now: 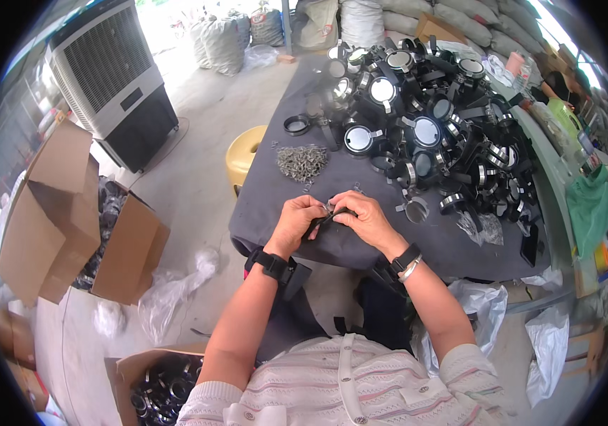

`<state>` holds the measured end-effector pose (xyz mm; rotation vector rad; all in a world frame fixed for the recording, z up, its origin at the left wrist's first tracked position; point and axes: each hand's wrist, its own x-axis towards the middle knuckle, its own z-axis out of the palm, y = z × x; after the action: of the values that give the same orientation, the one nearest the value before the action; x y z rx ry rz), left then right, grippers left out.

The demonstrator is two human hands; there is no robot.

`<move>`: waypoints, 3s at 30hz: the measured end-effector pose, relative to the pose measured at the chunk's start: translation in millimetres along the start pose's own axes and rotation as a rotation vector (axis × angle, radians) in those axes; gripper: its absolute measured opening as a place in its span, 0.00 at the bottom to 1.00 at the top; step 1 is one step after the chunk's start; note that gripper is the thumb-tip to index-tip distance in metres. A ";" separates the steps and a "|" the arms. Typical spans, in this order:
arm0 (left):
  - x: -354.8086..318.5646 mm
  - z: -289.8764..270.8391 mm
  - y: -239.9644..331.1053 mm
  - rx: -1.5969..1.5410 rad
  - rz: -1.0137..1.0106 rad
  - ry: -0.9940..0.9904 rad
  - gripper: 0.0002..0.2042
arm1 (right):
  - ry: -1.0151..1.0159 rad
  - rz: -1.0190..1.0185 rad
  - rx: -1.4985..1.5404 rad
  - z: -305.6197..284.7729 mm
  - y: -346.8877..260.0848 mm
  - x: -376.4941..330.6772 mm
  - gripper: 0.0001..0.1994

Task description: Assembling small mechanical components into plastic housings at a workstation.

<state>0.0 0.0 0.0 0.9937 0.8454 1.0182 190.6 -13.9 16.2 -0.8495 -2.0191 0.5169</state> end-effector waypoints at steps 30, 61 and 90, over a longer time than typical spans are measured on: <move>-9.0 10.9 -16.3 0.697 0.507 0.172 0.10 | 0.139 0.241 0.030 -6.4 -4.7 0.9 0.08; -19.2 -21.3 90.9 0.111 0.315 0.260 0.12 | 0.391 0.183 -0.203 -43.6 5.9 -80.3 0.07; -302.0 -362.2 -14.4 0.233 -0.134 1.147 0.12 | 0.245 0.202 -0.275 -34.8 -6.1 -94.6 0.08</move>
<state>-418.0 -195.1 -99.0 0.4510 1.9699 1.3847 255.0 -85.7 -13.7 -1.2304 -1.8121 0.2322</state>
